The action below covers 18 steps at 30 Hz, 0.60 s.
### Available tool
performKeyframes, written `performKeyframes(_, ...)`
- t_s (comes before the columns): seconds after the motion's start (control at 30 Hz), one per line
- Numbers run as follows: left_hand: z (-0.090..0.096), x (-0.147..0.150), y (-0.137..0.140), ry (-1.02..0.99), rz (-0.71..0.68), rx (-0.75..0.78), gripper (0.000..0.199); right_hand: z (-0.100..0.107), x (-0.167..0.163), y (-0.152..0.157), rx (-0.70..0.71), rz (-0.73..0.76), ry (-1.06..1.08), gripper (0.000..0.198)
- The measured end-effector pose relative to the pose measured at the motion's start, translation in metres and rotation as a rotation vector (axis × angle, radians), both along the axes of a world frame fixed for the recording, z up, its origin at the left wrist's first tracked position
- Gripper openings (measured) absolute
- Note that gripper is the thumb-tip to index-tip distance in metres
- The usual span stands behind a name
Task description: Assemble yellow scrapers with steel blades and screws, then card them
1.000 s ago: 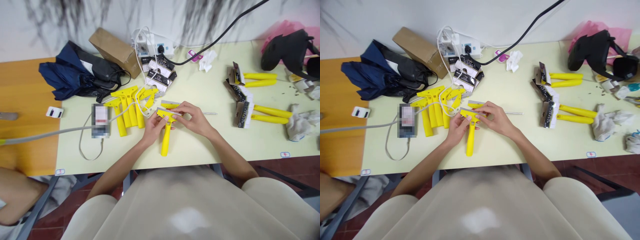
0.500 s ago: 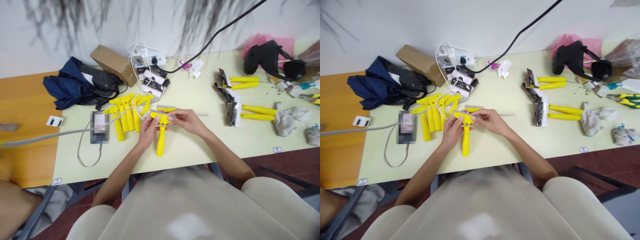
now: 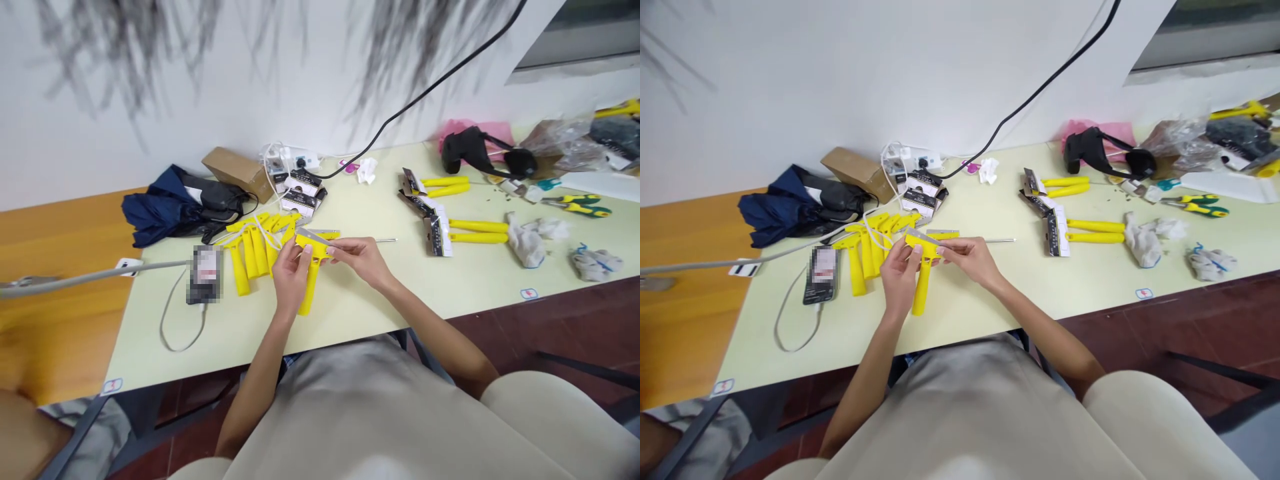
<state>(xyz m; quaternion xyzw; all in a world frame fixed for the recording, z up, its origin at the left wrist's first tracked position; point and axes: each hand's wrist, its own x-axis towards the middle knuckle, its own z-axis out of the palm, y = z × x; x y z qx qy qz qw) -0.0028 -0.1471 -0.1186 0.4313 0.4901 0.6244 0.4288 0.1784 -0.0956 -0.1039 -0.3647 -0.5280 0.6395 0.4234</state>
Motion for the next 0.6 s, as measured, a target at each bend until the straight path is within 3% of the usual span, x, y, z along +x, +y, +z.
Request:
performKeyframes(0.1, -0.004, 0.005, -0.007, 0.171, 0.123, 0.052, 0.062, -0.002, -0.002, -0.005, 0.003, -0.061, -0.006, 0.041)
performKeyframes(0.2, -0.011, 0.008, -0.015, 0.497, 0.278, 0.193, 0.075, -0.002, -0.003, -0.009, -0.016, -0.147, 0.023, 0.041)
performKeyframes(0.33, -0.020, 0.005, -0.020, 0.774, 0.132, 0.299, 0.060, 0.007, -0.002, -0.013, -0.038, -0.197, 0.067, 0.042)
performKeyframes(0.43, -0.019, -0.002, -0.012, 0.795, 0.036, 0.318, 0.049, 0.022, -0.004, -0.012, -0.010, -0.217, 0.082, 0.040)
performKeyframes(0.6, -0.001, -0.017, 0.017, 0.824, 0.014, 0.420, 0.045, 0.053, -0.014, -0.003, 0.086, -0.231, 0.131, 0.041)
